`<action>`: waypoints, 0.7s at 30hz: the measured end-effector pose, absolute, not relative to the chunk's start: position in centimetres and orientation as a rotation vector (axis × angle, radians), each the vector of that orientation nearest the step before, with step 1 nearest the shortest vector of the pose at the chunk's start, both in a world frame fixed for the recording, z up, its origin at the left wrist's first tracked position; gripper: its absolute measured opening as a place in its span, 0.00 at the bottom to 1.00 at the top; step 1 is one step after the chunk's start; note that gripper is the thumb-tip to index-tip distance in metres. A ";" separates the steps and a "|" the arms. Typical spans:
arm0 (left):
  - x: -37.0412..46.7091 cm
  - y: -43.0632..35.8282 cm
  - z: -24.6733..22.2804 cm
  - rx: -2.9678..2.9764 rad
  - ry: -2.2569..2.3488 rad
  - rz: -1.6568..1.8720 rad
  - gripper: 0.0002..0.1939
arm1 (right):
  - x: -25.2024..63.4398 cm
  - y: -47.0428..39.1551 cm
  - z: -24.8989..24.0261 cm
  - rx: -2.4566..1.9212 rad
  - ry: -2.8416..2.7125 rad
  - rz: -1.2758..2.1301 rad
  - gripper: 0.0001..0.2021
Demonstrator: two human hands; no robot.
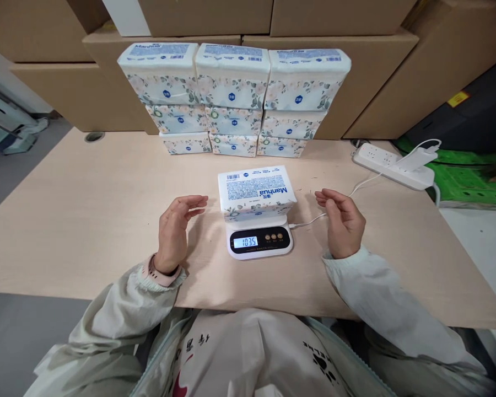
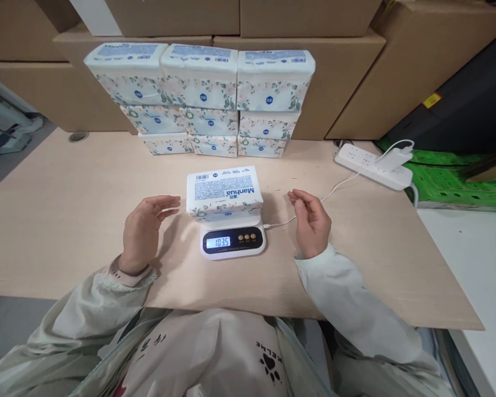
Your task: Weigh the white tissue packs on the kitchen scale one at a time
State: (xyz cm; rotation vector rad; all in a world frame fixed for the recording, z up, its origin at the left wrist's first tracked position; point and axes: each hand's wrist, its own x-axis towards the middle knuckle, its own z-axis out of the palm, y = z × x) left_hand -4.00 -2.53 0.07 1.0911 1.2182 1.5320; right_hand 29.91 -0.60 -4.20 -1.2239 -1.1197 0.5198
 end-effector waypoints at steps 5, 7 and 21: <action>-4.0 -2.5 0.2 1.069 1.199 1.537 0.22 | 29.9 -0.6 -4.2 -1.233 -1.112 0.523 0.17; -4.0 -2.5 0.2 1.065 1.191 1.534 0.22 | 29.8 -0.6 -4.1 -1.237 -1.109 0.524 0.18; -4.1 -2.4 -0.1 1.062 1.195 1.535 0.18 | 29.8 -0.6 -4.1 -1.216 -1.115 0.538 0.16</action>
